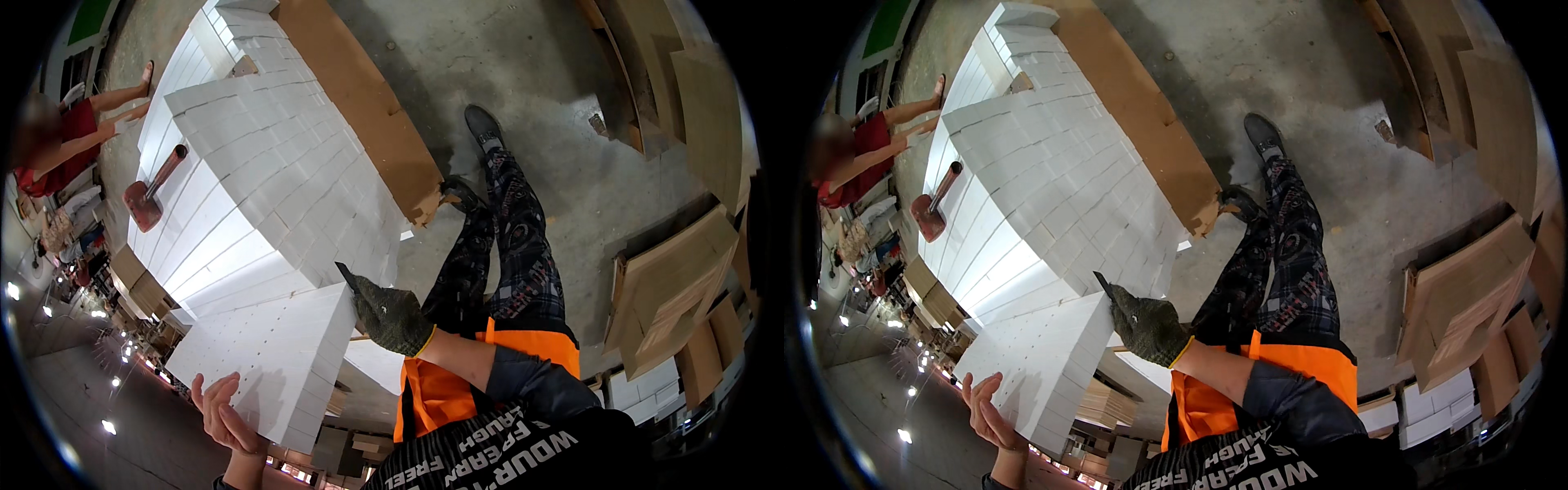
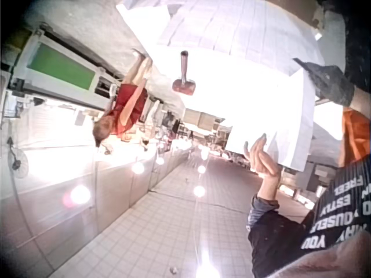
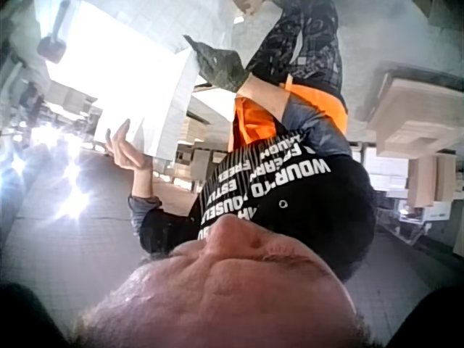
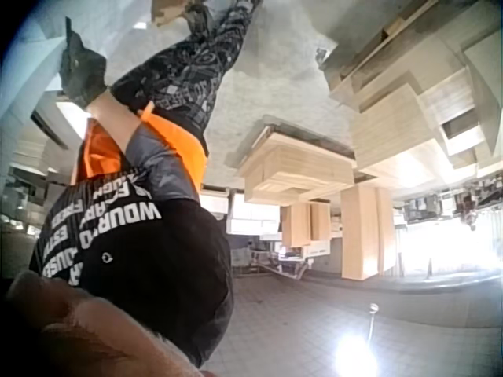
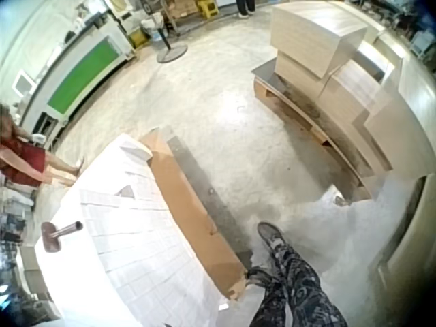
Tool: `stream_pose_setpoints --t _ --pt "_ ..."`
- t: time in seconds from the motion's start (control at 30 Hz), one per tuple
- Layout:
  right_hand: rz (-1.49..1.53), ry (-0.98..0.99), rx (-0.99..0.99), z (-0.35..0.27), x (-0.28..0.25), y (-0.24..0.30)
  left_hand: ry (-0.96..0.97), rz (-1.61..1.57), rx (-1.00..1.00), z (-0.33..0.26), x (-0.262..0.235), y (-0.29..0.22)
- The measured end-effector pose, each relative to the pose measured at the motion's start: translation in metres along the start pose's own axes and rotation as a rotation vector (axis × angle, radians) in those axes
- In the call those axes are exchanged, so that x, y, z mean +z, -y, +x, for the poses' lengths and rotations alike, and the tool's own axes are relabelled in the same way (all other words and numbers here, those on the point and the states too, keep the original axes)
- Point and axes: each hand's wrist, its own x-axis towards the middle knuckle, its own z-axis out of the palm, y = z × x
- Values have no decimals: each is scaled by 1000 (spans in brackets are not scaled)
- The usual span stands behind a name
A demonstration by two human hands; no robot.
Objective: The person moves white wooden furniture panels from a large stack, handling them one at a time and placing them onto a separate pile on a cardboard-covered pallet.
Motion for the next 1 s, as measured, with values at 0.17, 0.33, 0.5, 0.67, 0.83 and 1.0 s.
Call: stream_pose_setpoints --t 0.17,0.33,0.5,0.67,0.83,1.0 --pt "-7 74 -14 -4 -19 9 7 7 -2 -1 0 1" --pt "-96 101 43 -16 -14 17 11 11 6 -1 0 0" --pt "-143 59 106 -22 -4 21 16 38 0 -1 0 -1" --pt "-154 -40 30 -29 9 10 1 44 25 -2 1 2" --pt "-160 -134 1 -31 19 9 -4 33 26 -1 3 0" --pt "-189 -99 -107 -29 19 0 6 29 13 -3 2 1"
